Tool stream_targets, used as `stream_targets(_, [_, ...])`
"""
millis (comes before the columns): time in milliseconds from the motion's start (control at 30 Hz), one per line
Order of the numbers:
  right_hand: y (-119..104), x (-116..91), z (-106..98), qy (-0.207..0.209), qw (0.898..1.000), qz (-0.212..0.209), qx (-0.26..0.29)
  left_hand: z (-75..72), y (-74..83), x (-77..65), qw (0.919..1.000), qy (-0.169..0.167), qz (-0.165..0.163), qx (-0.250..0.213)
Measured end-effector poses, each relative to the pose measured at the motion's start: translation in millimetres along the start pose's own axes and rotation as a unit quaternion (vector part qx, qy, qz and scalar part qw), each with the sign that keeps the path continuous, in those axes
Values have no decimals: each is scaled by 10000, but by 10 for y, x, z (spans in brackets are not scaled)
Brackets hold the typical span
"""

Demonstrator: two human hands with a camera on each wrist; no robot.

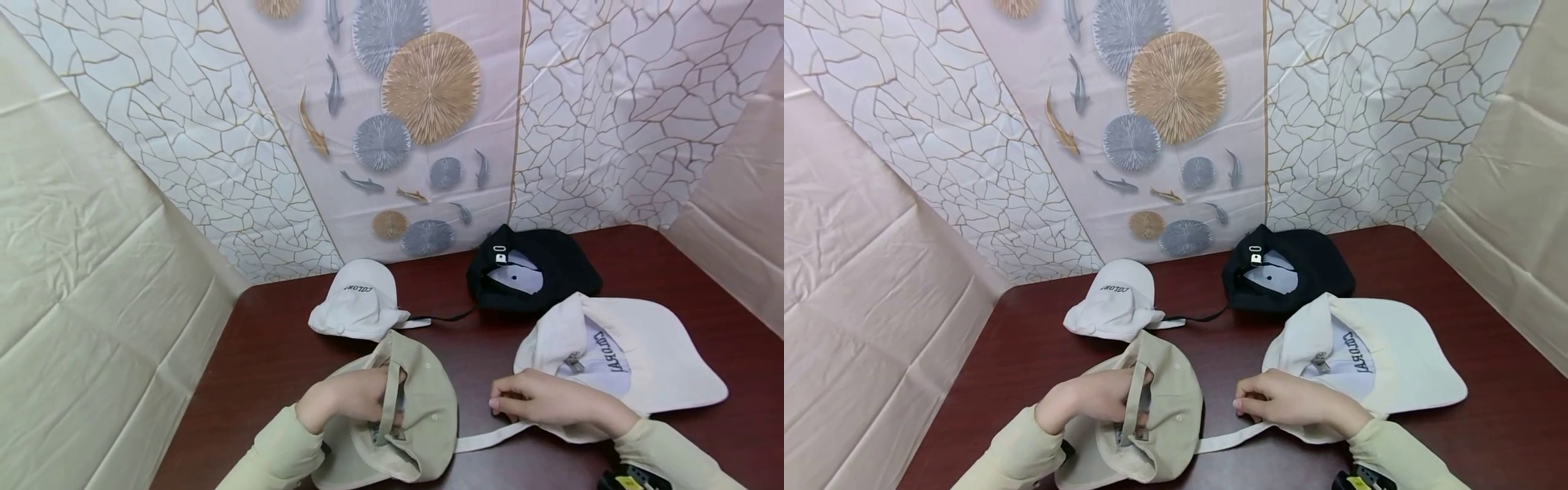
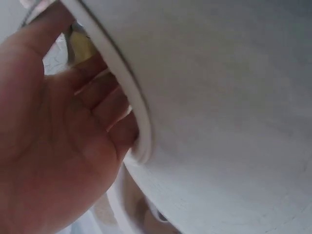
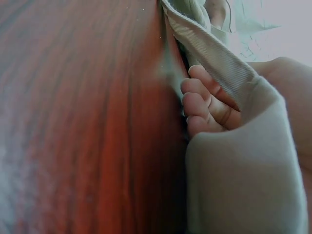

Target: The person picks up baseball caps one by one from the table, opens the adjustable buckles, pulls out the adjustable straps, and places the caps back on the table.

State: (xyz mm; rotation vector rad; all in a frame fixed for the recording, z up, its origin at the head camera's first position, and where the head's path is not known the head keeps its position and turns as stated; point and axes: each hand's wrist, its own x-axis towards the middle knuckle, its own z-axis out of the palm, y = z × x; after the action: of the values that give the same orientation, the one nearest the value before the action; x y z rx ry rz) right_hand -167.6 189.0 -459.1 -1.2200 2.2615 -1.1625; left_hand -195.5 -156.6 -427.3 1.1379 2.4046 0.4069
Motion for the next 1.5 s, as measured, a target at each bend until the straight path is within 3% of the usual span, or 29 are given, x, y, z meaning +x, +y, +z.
stream_targets(200, [-37,16,-39,-62,10000,-9,-48,-185,11,-200,9947,699,262,709])
stream_targets(333, [-119,10,-133,92,9997,98,-206,-386,-49,-414,9854,1488,-148,819])
stream_targets(400, [-167,5,-184,192,9992,223,-273,-464,-119,-511,9742,1993,-461,955])
stream_targets(533, [-242,-2,-267,311,9980,461,-307,-554,-337,-608,9404,2890,-1020,1473])
stream_targets(600, [-262,5,-293,362,9974,510,-348,-567,-463,-620,9253,3149,-1223,1725])
stream_targets(667, [-267,19,-306,403,9970,527,-410,-562,-578,-612,9182,3237,-1359,1836])
stream_targets(733, [-266,35,-308,437,9965,505,-500,-545,-669,-591,9186,3179,-1428,1862])
stream_targets(867, [-259,68,-293,433,9971,406,-472,-496,-794,-520,9277,2928,-1515,1749])
stream_targets(1100, [-262,157,-279,407,9977,258,-485,-446,-880,-408,9377,2683,-1656,1461])
stream_targets(1300, [-245,273,-296,453,9961,106,-745,-411,-925,-381,9375,2657,-1720,1448])
stream_targets(1500, [-267,338,-313,411,9969,95,-669,-424,-935,-385,9348,2780,-1623,1500])
